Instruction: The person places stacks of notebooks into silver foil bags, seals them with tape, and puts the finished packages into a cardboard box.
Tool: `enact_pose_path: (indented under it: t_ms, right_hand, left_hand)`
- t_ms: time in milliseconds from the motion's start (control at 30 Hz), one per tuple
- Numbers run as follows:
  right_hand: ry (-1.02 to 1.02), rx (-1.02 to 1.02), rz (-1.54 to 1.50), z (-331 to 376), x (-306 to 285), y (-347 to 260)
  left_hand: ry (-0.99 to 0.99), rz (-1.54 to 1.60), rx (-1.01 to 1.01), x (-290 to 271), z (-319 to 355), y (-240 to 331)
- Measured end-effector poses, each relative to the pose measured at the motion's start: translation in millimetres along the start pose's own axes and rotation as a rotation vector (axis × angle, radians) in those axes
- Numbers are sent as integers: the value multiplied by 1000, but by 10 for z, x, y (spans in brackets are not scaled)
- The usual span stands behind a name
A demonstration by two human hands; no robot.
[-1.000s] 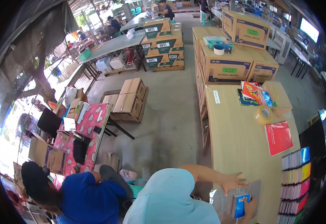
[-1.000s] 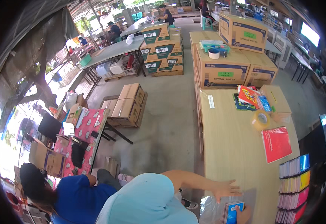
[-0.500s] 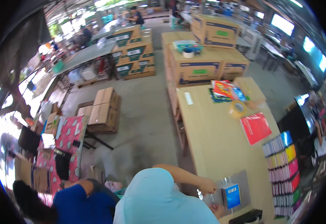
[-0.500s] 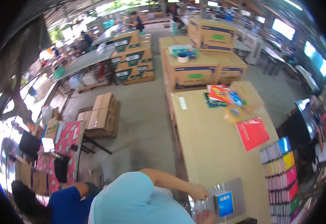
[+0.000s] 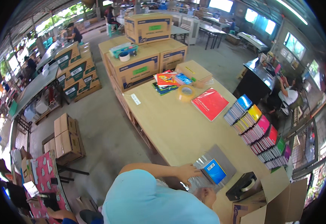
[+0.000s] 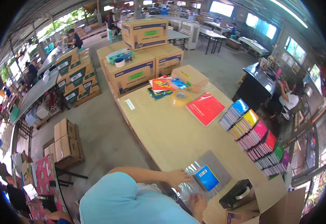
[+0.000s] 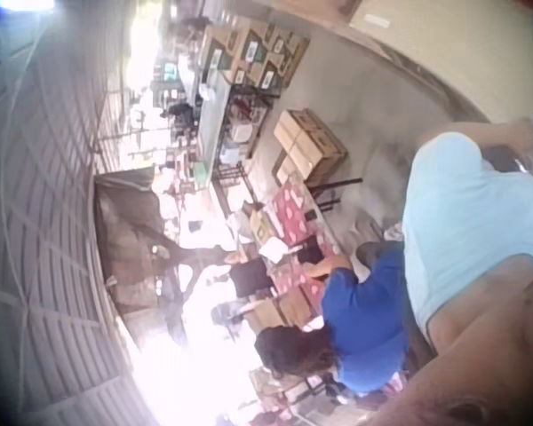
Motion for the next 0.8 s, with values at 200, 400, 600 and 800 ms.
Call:
enact_pose_path:
  t_ms: [200, 400, 600, 800]
  right_hand:
    - [181, -37, 163, -67, -549, -123]
    - [209, 22, -9, -476, -966, 325]
    - [-139, 229, -113, -1140, -931, 843]
    - [-457, 322, -53, -1467, -681, 1168]
  left_hand:
    - [-83, -122, -9, 177, -36, -270]
    - [-62, 31, -198, -319, -422, -693]
    - [670, 289, -492, -944, -598, -480]
    - [109, -36, -48, 299, -602, 457]
Point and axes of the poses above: each hand's wrist, its own z-axis away from the middle knuckle, its own x-axis out of the palm, y = z × x, the point moved 7 cm from there along -z, towards the middle knuckle, and after that the axes turned 3 degrees about z, right-handed, at the moved point
